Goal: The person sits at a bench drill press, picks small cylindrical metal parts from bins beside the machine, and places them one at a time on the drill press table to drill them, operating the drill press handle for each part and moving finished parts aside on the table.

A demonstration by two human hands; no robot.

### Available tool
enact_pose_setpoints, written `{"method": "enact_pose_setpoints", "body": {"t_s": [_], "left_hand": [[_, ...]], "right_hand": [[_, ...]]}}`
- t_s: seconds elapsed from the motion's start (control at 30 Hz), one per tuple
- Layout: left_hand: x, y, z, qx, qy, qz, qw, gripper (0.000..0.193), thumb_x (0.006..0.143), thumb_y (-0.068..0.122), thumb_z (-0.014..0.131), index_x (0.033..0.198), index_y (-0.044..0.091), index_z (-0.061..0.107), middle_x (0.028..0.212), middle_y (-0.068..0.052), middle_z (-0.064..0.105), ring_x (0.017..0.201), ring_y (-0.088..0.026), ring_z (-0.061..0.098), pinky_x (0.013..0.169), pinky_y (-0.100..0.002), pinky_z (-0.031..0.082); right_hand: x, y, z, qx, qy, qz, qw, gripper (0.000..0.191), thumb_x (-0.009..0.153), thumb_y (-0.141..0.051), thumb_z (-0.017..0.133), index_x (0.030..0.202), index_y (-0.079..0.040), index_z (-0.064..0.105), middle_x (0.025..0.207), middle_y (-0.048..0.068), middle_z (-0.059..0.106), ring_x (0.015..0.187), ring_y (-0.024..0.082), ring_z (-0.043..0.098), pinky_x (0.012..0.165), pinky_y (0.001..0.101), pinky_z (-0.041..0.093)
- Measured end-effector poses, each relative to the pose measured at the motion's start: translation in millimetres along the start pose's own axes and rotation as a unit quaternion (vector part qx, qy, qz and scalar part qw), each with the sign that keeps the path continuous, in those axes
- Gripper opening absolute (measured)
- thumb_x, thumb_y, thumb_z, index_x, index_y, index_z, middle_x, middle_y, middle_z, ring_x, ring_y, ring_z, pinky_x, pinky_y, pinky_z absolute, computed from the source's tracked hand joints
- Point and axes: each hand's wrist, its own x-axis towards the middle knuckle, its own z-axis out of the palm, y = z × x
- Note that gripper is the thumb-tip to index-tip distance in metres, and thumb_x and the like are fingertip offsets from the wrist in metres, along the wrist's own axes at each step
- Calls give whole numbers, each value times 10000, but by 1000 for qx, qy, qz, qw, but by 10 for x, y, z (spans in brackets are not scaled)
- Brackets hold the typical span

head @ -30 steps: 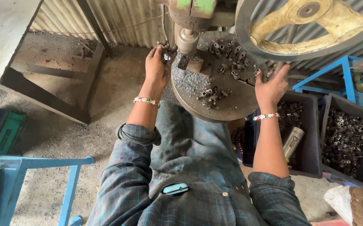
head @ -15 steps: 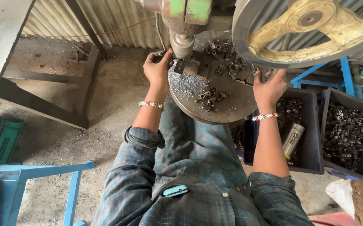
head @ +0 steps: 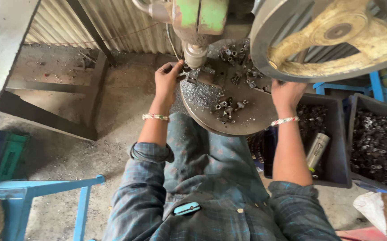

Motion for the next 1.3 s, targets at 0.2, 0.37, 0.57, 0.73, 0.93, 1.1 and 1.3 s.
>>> {"method": "enact_pose_setpoints", "body": {"t_s": [0.2, 0.37, 0.57, 0.73, 0.93, 1.1, 1.3], "left_hand": [[-43, 44, 82, 24, 0, 107, 994, 112, 949, 135, 788, 920, 68, 702, 830, 36, 686, 744, -44, 583, 635, -231, 461], [-18, 123, 113, 36, -10, 93, 995, 103, 958, 129, 766, 923, 58, 700, 818, 42, 698, 732, -36, 582, 623, -221, 433], [-135, 52, 85, 13, -47, 130, 990, 71, 981, 125, 720, 974, 57, 701, 882, 39, 687, 805, -33, 588, 710, -230, 492], [-206, 60, -129, 24, -9, 233, 972, 149, 974, 152, 740, 913, 57, 643, 860, 10, 697, 825, -63, 641, 783, -250, 565], [-67, 8, -134, 65, 107, 106, 987, 280, 901, 235, 795, 818, 5, 659, 720, -18, 691, 599, -84, 616, 556, -253, 528], [3, -32, -14, 128, 154, 96, 975, 307, 873, 221, 845, 772, -15, 676, 695, -40, 686, 561, -88, 605, 508, -253, 520], [198, 76, -102, 131, 94, 25, 987, 274, 833, 175, 861, 786, -18, 673, 705, -71, 710, 551, -130, 651, 489, -271, 535]], "right_hand": [[661, 30, 495, 5, -68, 83, 994, 596, 890, -193, 847, 1297, -18, 449, 1177, 203, 602, 1049, 359, 629, 867, 437, 524], [1159, 120, 669, 3, -81, 162, 983, 705, 855, -190, 828, 1352, 31, 378, 1214, 236, 557, 1047, 364, 618, 831, 433, 543], [1099, -35, 400, 78, -114, 121, 983, 838, 814, -186, 805, 1417, 90, 293, 1259, 274, 504, 1045, 370, 605, 787, 427, 564], [162, -154, -56, 181, -15, 113, 977, 829, 813, -186, 840, 1396, 93, 321, 1229, 275, 531, 1033, 386, 607, 798, 447, 547], [-162, -62, -380, 165, -52, 100, 980, 586, 887, -150, 923, 1256, 6, 495, 1073, 190, 663, 1017, 405, 644, 919, 483, 493], [-148, -58, -338, 171, -3, 43, 984, 709, 864, -146, 916, 1357, 60, 450, 1081, 213, 649, 1012, 443, 623, 895, 502, 483], [-211, 32, -184, 151, -17, 95, 984, 575, 874, -174, 912, 1226, 16, 500, 999, 172, 648, 967, 414, 639, 868, 504, 487]]}}
